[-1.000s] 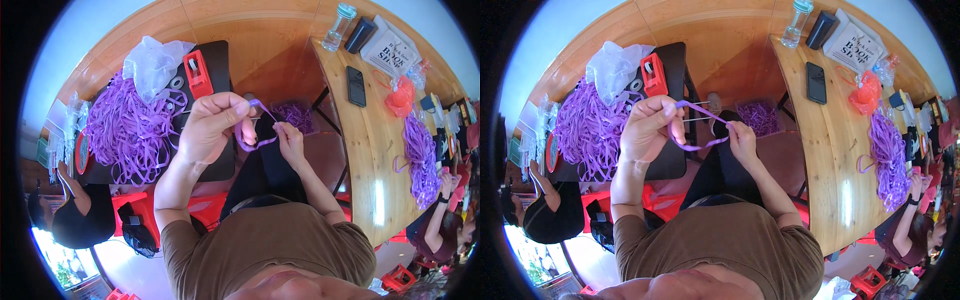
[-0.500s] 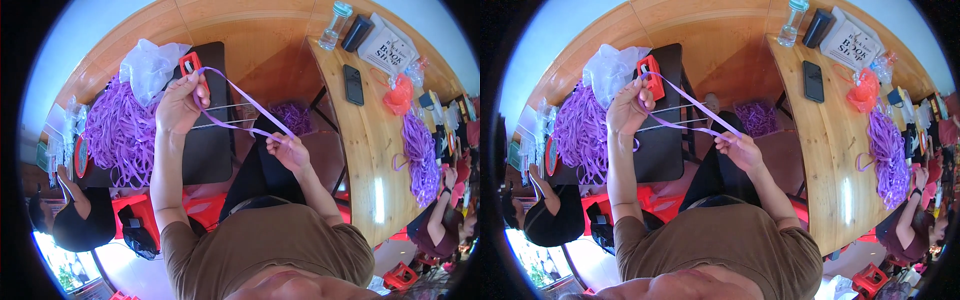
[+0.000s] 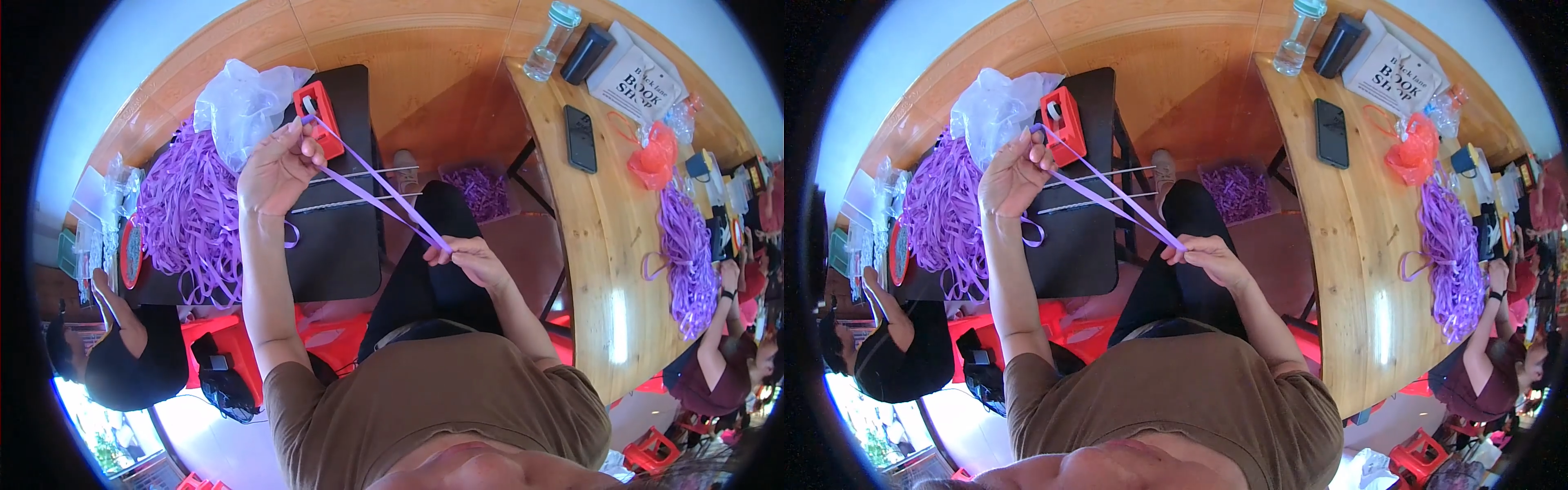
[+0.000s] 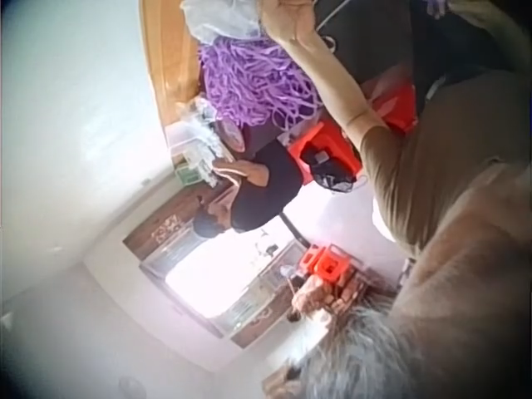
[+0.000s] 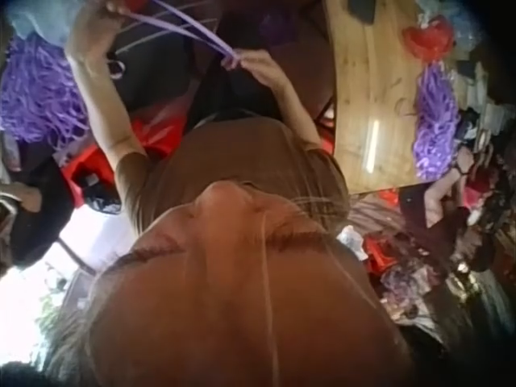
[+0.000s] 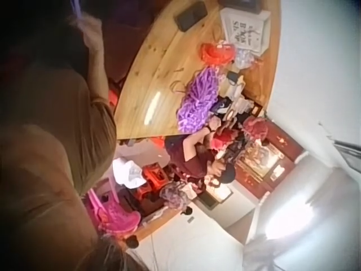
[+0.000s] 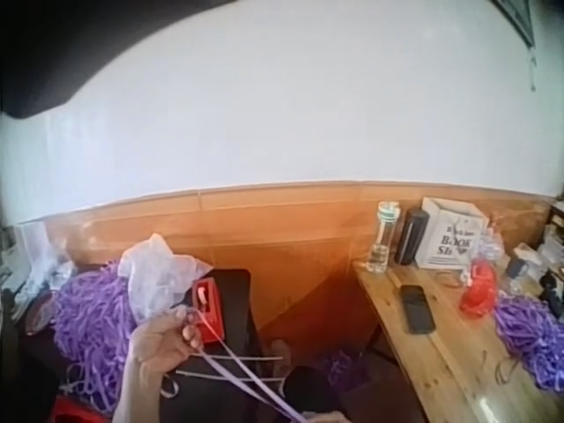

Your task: Wrapping long purple ribbons around two parallel metal rods to create uniform loops and securing them with adhesive tape.

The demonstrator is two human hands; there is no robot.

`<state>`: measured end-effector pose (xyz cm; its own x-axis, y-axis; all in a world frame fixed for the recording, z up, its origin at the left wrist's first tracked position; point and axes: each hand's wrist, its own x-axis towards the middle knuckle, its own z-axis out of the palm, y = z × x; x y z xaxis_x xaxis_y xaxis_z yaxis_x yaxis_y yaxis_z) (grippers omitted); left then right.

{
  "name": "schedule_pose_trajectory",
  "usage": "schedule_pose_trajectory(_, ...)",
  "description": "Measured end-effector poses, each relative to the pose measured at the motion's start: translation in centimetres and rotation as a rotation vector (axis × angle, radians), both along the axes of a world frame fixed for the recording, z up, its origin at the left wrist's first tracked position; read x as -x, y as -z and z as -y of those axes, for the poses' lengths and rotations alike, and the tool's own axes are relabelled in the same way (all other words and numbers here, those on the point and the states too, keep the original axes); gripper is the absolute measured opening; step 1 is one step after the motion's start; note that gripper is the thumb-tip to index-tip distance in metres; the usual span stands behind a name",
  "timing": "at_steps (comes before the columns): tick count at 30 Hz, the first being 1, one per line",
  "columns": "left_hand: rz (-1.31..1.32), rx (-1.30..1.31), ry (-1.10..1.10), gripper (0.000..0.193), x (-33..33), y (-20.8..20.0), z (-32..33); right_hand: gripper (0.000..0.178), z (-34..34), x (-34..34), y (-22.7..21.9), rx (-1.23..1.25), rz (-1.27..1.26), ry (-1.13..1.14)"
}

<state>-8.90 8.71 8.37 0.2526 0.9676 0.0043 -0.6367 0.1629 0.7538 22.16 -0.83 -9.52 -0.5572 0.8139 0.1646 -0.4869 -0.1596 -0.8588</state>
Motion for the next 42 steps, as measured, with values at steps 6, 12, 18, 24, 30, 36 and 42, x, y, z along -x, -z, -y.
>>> schedule_pose_trajectory(6, 0.057, 0.020, 0.047, 0.020, -1.1, 0.8, 0.2, 0.018, 0.5, -1.0, 0.3, 0.013, 0.064, 0.011)
schedule_pose_trajectory(12, -0.286, -0.022, 0.200, 0.019, -5.7, 2.2, 1.9, 0.038, 0.6, -2.1, -0.4, -0.080, 0.493, 0.560)
schedule_pose_trajectory(18, -0.498, -0.059, 0.409, 0.012, -9.7, 2.5, 5.6, 0.037, -1.4, 0.3, -12.4, -0.903, 0.511, 0.692)
schedule_pose_trajectory(24, -0.564, -0.084, 0.461, 0.014, -9.7, 2.3, 6.8, 0.032, -1.9, 0.4, -12.9, -1.286, 0.668, 0.684)
schedule_pose_trajectory(30, -0.641, -0.097, 0.578, 0.015, -9.6, 2.4, 6.8, 0.032, -1.1, 1.0, -13.2, -1.237, 0.670, 0.610)
schedule_pose_trajectory(36, -0.690, -0.147, 0.595, 0.014, -8.8, 2.0, 7.0, 0.020, -0.6, 1.1, -13.8, -1.400, 0.845, 0.613)
schedule_pose_trajectory(42, -0.655, -0.111, 0.069, 0.010, -2.9, -0.2, 6.2, 0.009, -3.0, -2.8, -12.8, -0.609, 0.280, 0.910)
